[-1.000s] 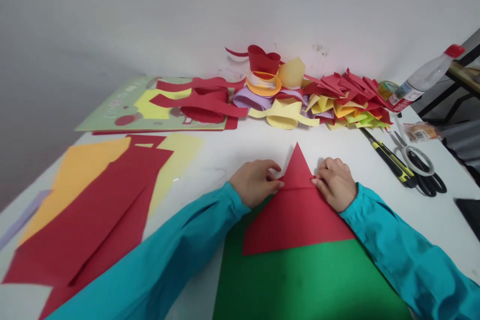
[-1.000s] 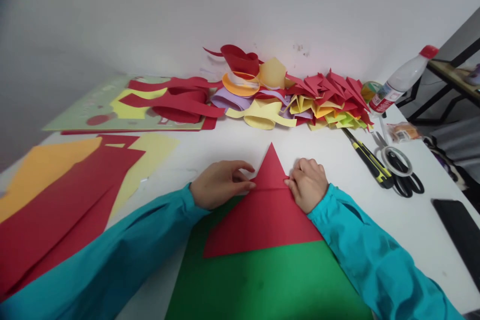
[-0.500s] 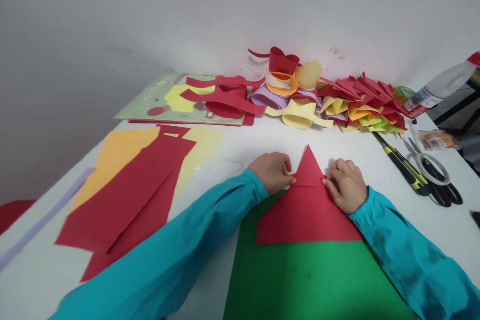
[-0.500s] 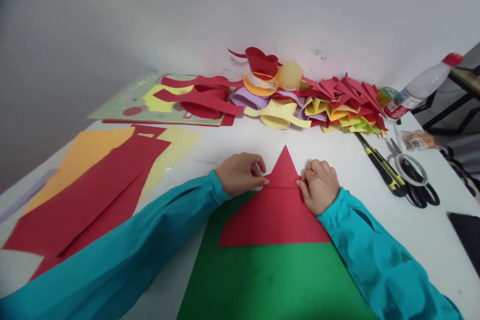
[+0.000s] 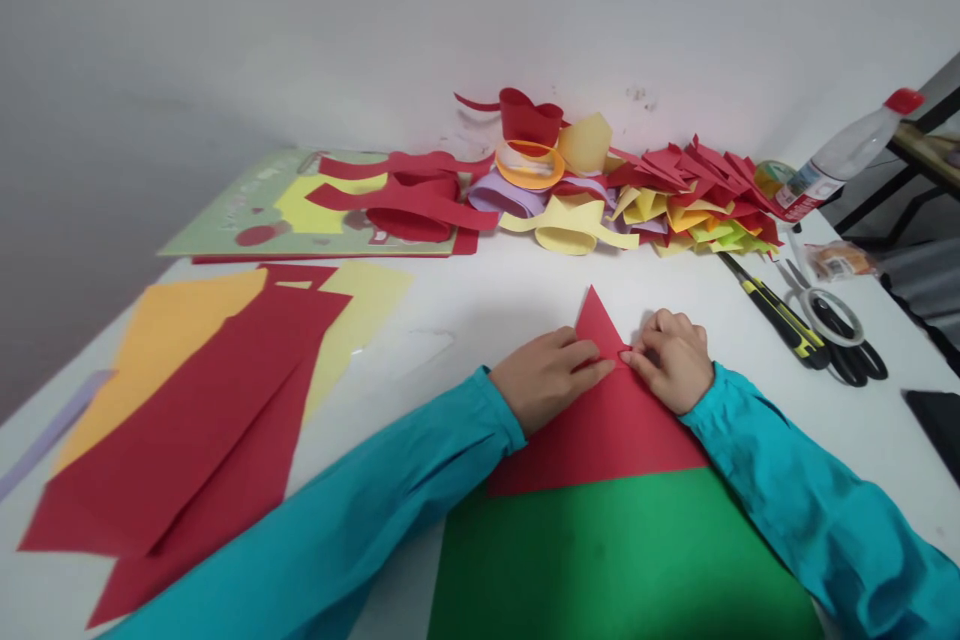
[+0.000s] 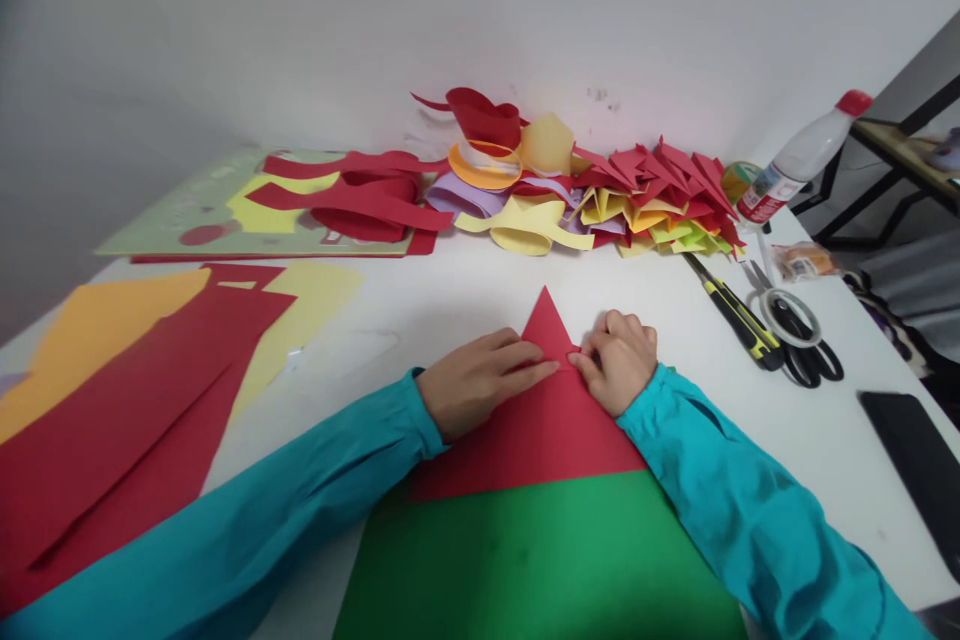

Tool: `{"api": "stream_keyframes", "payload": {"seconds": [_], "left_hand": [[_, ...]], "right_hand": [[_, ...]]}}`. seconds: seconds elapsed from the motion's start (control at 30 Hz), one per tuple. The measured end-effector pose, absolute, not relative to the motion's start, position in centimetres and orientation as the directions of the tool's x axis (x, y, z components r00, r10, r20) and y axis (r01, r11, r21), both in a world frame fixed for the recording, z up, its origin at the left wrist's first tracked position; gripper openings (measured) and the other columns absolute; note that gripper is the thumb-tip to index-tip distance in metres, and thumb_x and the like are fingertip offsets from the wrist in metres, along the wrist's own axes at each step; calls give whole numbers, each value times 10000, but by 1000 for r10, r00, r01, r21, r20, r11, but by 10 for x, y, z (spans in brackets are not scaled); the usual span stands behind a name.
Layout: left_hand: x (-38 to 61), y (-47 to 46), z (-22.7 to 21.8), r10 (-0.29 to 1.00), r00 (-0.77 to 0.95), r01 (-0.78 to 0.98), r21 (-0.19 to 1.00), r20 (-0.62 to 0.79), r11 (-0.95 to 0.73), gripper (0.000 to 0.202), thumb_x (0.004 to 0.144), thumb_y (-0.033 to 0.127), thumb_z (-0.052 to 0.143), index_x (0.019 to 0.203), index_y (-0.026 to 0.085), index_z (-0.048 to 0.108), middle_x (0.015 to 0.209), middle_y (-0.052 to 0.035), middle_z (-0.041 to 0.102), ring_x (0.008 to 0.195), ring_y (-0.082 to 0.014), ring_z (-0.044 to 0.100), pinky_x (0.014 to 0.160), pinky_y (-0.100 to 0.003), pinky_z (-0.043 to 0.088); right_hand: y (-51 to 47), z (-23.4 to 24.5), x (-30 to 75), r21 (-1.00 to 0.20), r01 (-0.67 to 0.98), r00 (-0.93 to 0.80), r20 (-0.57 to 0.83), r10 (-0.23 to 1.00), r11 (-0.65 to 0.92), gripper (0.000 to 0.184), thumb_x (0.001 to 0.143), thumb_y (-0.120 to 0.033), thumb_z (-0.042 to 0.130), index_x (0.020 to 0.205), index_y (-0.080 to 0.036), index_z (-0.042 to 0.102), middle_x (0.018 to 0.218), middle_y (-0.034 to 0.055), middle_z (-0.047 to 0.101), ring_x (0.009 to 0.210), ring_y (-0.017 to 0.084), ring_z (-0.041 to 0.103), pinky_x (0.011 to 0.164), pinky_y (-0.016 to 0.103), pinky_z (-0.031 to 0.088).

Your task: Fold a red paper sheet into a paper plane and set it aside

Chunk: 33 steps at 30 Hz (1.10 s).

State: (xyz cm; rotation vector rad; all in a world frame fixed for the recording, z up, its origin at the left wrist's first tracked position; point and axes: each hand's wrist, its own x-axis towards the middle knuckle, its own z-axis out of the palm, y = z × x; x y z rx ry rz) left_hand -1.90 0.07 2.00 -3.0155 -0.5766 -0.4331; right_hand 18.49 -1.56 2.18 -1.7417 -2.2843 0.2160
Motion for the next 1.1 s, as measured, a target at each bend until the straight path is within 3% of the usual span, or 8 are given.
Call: {"api": "stream_keyframes", "payload": {"seconds": [0.27,0.4,0.67,0.87,1.0,1.1], "left_hand": [[-19,-1,18,375,882,398,-24,285,-917,360,926,181,233,1100,107,540,963,-97,587,767,-185,430,680,-320,440],[-18,-1,17,374,881,396,-19,291,-918,366,927,184,228,1095,104,544,956,-96,585,759,-187,422,665,-320,437],[-17,0,18,377,883,392,1,278,-920,357,924,190,243,1077,118,558,940,-95,578,738,-182,415,649,-320,430],[-17,0,18,386,887,403,-19,255,-915,331,918,182,266,1060,144,563,943,-89,565,740,-177,423,653,-321,420],[-17,0,18,399,885,417,-25,240,-909,317,912,187,285,1053,143,566,934,-87,563,752,-187,426,665,-330,425],[-15,-1,19,408,885,425,-30,222,-905,305,908,194,304,1053,140,568,922,-87,568,758,-190,436,662,-332,433]], "right_hand": [[0,25,201,-496,826,-305,9,952,269,279,823,-344,512,602,-207,612,800,14,553,806,168,475,719,328,305],[1,23,204,-521,810,-310,10,951,269,231,771,-370,585,616,-201,608,797,11,557,796,165,481,730,323,316],[-4,23,199,-429,860,-287,40,957,275,229,744,-409,612,646,-202,590,825,18,540,841,193,481,712,327,287],[-10,22,202,-272,883,-342,187,921,383,224,778,-419,554,727,-202,571,826,36,526,816,205,455,700,327,301],[-15,22,199,-208,724,-575,345,742,658,162,825,-247,456,885,-215,604,984,61,552,904,206,464,753,348,316],[-19,23,195,-94,618,-708,364,605,781,210,805,-147,418,855,-191,617,959,62,595,874,191,495,798,382,313]]}}
